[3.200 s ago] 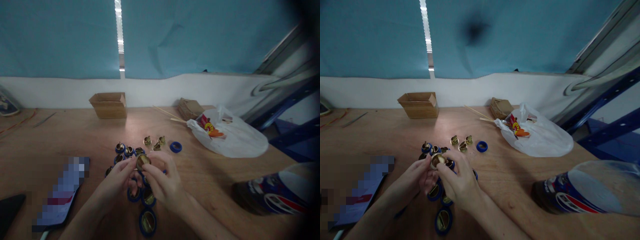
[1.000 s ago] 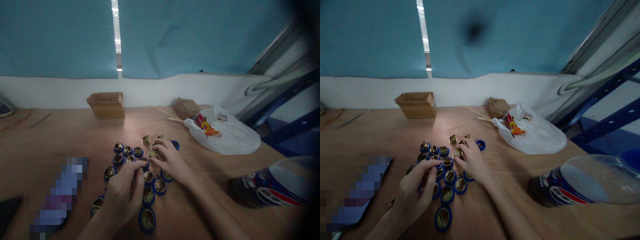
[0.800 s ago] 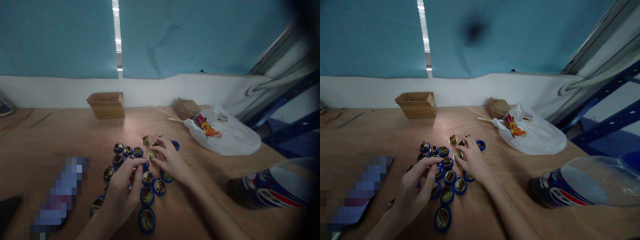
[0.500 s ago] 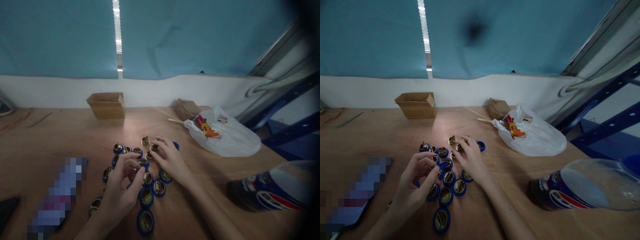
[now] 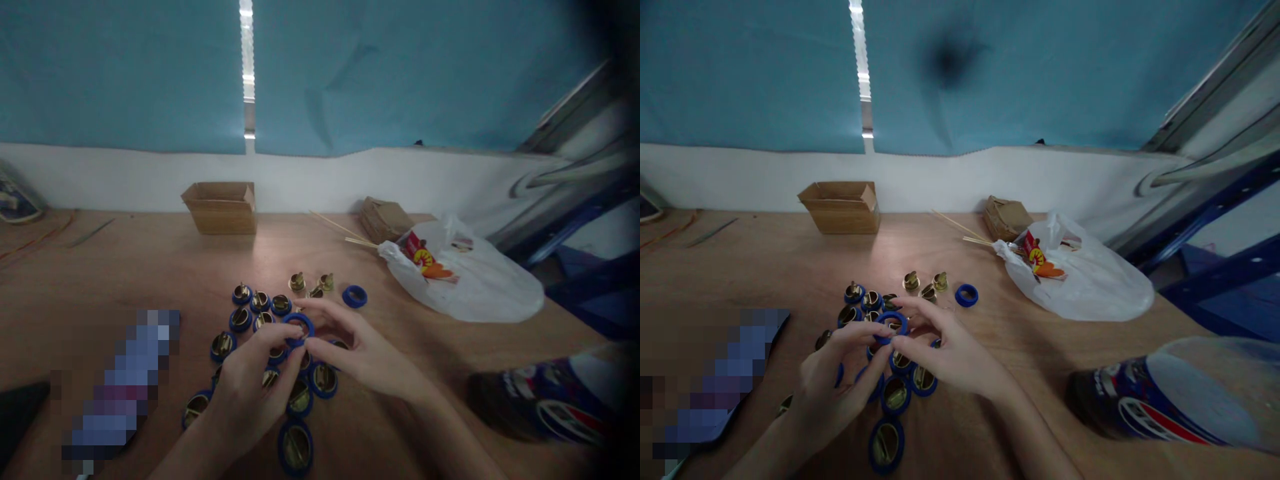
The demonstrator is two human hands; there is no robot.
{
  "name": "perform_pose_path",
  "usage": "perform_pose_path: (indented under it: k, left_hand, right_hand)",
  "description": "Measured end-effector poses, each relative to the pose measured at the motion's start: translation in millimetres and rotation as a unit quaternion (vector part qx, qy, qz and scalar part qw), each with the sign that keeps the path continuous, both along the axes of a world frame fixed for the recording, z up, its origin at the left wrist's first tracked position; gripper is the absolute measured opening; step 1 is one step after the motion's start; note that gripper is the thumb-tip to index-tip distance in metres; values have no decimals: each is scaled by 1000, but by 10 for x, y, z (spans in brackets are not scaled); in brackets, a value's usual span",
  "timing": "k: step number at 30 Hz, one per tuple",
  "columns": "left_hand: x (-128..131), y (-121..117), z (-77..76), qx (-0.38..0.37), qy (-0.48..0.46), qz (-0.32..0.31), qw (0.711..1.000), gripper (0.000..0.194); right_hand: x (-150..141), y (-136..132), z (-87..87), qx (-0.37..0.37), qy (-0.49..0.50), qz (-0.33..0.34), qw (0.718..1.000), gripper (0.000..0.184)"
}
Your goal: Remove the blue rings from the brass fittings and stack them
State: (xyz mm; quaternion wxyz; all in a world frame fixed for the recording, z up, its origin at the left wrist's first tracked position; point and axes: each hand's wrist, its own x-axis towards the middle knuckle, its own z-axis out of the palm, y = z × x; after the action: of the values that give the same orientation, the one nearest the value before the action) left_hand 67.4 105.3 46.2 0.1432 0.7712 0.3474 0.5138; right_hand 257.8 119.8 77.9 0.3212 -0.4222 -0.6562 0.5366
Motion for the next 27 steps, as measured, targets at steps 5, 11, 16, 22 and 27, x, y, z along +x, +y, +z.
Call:
perform_pose_path:
  k: [5,11,16,22,27]
  left_hand:
    - [12,28,30,30,-13,14,999,35]
    - [-11,54,105,-105,-34,73,991,8]
    - [-47,139,184,-374,-169,9,912,13]
    - [-63,189,195,-506,-230,-62,829,23]
    - [-49,186,143,-474,-223,-68,849,23]
  right_hand:
    - [-7,16,-20,8,-24,4,1000,37]
    - [-116,42,-86,10,36,-61,997,25]
    - [-190,11,-81,141,-31,-107,984,27]
    - [-153,-9,-111,287,-145,-110,941,32]
    - [-146,-10,-118,302,-178,-79,933,36]
